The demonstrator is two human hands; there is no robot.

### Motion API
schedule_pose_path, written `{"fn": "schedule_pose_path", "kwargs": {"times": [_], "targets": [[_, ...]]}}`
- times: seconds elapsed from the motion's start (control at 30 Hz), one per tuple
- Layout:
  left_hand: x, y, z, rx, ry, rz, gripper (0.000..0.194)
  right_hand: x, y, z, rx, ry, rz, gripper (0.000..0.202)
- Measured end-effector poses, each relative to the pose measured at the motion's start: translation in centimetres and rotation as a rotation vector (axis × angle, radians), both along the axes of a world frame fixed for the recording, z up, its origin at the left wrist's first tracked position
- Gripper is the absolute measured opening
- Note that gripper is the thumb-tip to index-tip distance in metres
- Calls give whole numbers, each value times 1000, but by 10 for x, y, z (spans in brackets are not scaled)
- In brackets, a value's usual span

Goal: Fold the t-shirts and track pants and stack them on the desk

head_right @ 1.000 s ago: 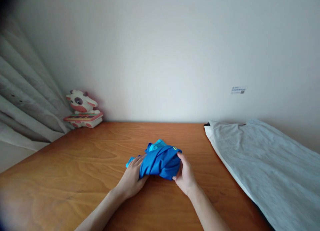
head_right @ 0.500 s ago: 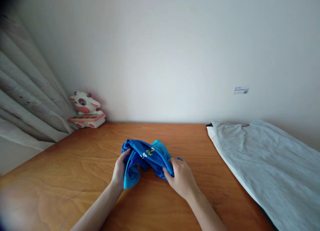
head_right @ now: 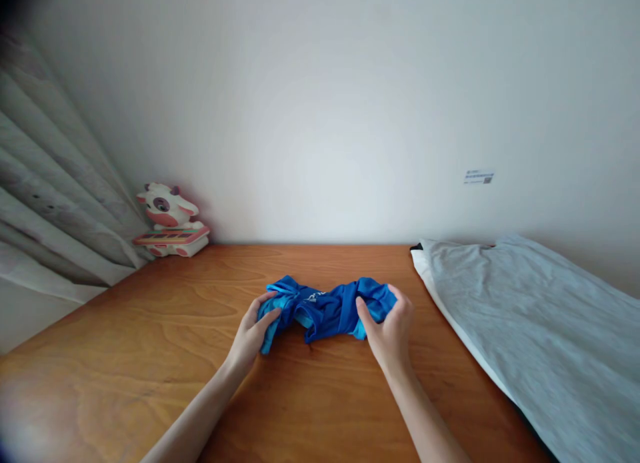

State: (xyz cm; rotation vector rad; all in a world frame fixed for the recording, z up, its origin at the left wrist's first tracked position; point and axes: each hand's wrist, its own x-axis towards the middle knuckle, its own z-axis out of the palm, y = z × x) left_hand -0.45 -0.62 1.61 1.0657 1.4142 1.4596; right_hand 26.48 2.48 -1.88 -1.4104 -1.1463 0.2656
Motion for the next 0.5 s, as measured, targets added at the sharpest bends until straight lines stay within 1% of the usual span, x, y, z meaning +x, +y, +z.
{"fn": "schedule_pose_path", "kwargs": {"times": [0.07, 0.1, 0.13, 0.2, 0.23, 0.27, 0.3, 0.37, 0.43, 0.5], "targets": [[3, -5, -4, 42, 268, -83, 46, -2, -4, -4, 90, -327, 28, 54], [5, -7, -6, 60, 411, -118, 49, -4, -7, -5, 107, -445, 66, 47], [7, -9, -7, 74, 564, -146, 54, -7, -10, -6, 106, -535, 117, 44], [9, -13, -9, 88, 864, -185, 61, -11, -15, -9, 73, -651, 243, 51], [9, -14, -9, 86, 993, -196, 59, -13, -17, -11, 47, -691, 307, 56], [8, -15, -8, 83, 1097, -201, 53, -15, -19, -13, 17, -723, 356, 61], [7, -15, -7, 84, 1173, -196, 44, -16, -20, -14, -12, -748, 380, 64], [3, -15, -6, 106, 1252, -154, 30, -17, -21, -16, -58, -774, 369, 65], [0, -14, -5, 159, 1246, -102, 25, -17, -20, -15, -88, -779, 331, 55], [-1, -13, -5, 232, 1158, -59, 22, -16, -18, -13, -102, -766, 313, 37]]}}
